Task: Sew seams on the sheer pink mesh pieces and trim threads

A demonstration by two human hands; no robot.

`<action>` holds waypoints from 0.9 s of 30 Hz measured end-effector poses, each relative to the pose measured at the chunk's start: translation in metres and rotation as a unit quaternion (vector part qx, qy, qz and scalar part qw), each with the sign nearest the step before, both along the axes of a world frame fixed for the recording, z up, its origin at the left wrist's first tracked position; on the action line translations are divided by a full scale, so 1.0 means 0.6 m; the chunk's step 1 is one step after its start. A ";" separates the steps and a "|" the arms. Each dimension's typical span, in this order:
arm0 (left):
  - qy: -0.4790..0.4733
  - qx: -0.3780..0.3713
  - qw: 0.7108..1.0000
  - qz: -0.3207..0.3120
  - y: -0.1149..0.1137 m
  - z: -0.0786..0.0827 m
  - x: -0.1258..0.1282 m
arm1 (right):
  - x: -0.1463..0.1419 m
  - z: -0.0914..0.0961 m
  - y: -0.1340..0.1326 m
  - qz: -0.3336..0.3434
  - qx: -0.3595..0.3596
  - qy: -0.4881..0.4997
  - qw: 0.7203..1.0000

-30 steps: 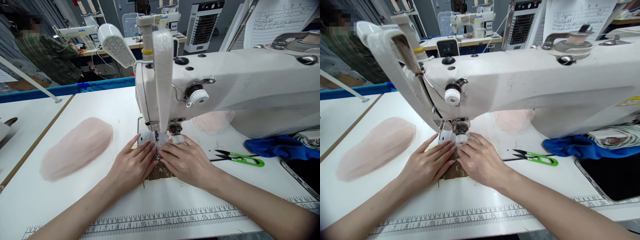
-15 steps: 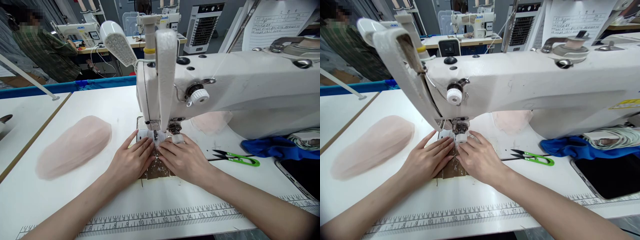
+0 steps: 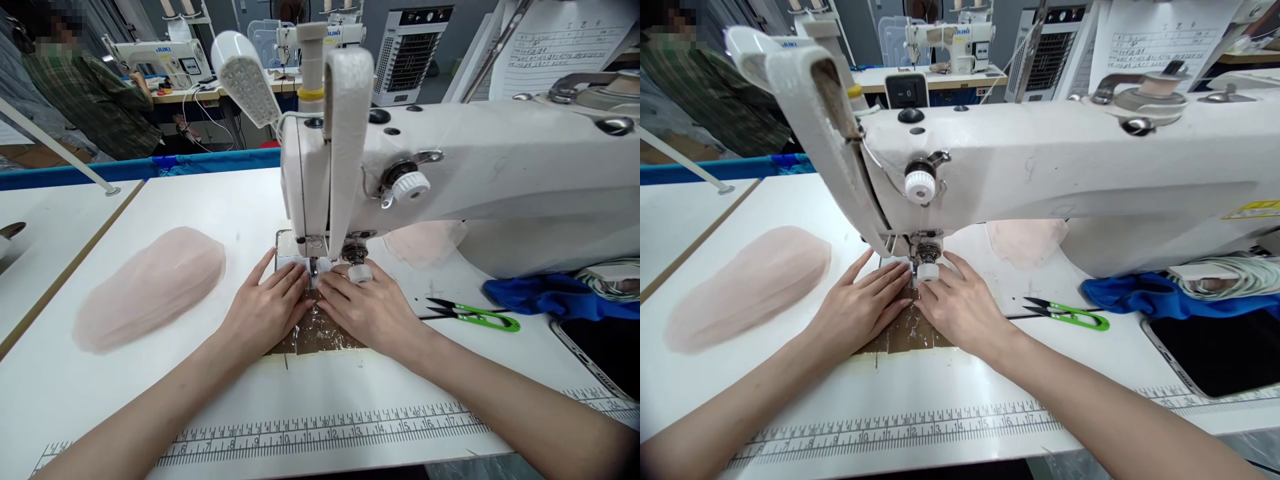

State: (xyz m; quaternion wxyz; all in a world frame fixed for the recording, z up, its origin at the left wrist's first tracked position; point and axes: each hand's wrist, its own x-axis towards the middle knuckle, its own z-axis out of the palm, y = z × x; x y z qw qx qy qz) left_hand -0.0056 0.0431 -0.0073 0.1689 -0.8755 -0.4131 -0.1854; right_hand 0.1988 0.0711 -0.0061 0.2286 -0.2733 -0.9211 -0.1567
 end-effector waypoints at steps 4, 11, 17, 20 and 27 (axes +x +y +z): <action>0.002 -0.004 1.000 0.005 0.004 0.002 0.000 | 0.000 -0.001 0.003 -0.009 0.012 -0.011 1.000; -0.013 -0.032 0.999 0.018 0.012 -0.004 -0.006 | 0.000 -0.002 0.006 -0.027 0.010 -0.038 0.999; -0.023 -0.058 0.997 0.036 0.014 -0.008 -0.010 | 0.002 -0.002 0.007 -0.032 0.004 -0.044 0.999; -0.024 -0.066 0.996 0.048 0.013 -0.009 -0.010 | 0.005 0.001 0.008 -0.029 0.008 -0.038 0.999; -0.033 -0.054 0.996 0.062 0.011 -0.008 -0.010 | 0.011 0.003 0.008 -0.036 -0.013 -0.028 0.999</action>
